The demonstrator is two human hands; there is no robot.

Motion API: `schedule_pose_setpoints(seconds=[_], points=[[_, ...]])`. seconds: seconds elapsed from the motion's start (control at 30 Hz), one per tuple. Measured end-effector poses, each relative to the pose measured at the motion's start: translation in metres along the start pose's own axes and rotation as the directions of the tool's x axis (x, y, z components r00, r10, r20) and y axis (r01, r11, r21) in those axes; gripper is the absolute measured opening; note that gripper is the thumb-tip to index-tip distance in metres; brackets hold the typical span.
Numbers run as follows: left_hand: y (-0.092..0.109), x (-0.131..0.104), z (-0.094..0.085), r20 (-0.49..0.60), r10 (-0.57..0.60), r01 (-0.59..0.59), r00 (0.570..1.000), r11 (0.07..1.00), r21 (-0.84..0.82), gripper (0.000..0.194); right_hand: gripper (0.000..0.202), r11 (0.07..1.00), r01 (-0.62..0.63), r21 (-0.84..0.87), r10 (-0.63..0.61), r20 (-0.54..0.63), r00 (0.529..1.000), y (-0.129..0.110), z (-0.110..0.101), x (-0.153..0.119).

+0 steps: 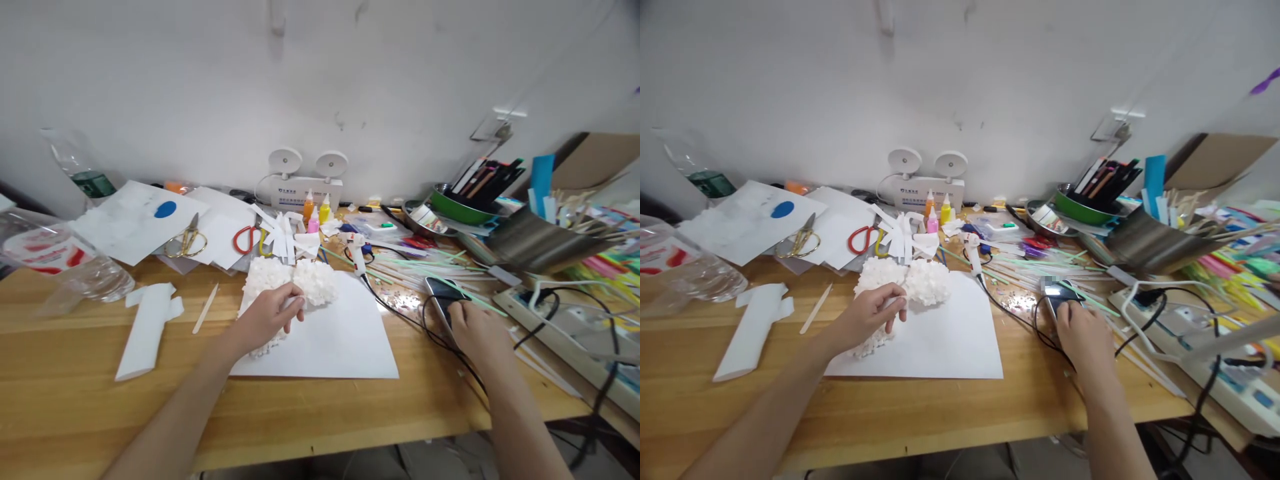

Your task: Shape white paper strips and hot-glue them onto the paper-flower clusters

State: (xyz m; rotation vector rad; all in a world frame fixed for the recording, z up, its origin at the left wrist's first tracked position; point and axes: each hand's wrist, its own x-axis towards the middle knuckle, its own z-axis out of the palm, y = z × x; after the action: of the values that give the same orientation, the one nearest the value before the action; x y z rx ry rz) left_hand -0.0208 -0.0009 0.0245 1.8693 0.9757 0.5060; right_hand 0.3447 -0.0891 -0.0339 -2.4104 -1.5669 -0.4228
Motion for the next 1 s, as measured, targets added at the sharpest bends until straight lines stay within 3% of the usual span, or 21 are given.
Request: schedule_pose_setpoints(seconds=[0.1, 0.17, 0.27, 0.37, 0.43, 0.63, 1.0], points=[[-0.002, 0.001, 0.0, 0.004, 0.017, -0.017, 1.0, 1.0, 0.015, 0.021, 0.026, 0.996, -0.041, 0.083, 0.048, -0.079, 0.996, -0.027, -0.009, 0.002], [-0.002, 0.001, 0.0, -0.005, 0.02, -0.02, 1.0, 1.0, 0.02, 0.021, 0.025, 0.953, 0.031, 0.301, 0.006, -0.122, 0.993, -0.065, -0.022, 0.002], [0.001, -0.001, -0.002, -0.03, 0.021, -0.021, 0.999, 1.0, 0.001, 0.021, 0.017, 0.714, 0.192, 0.674, -0.208, -0.058, 0.976, -0.131, -0.041, -0.002], [0.006, -0.004, -0.004, -0.058, 0.023, -0.024, 0.998, 1.0, -0.015, 0.02, 0.018, 0.409, 0.252, 0.877, -0.501, -0.015, 0.865, -0.183, -0.052, -0.006], [0.009, -0.006, -0.007, -0.095, 0.027, -0.027, 0.995, 1.0, 0.001, 0.02, 0.024, 0.256, 0.211, 0.943, -0.59, -0.021, 0.807, -0.204, -0.053, -0.007], [0.007, -0.006, -0.009, -0.129, 0.052, -0.041, 0.99, 0.995, 0.091, 0.02, 0.014, 0.105, 0.013, 0.994, -0.521, 0.044, 0.852, -0.217, -0.038, -0.01], [0.009, -0.004, 0.002, -0.082, 0.077, -0.074, 0.994, 0.996, 0.046, 0.02, 0.015, 0.023, -0.133, 0.991, -0.388, 0.131, 0.912, -0.211, -0.02, -0.025]])
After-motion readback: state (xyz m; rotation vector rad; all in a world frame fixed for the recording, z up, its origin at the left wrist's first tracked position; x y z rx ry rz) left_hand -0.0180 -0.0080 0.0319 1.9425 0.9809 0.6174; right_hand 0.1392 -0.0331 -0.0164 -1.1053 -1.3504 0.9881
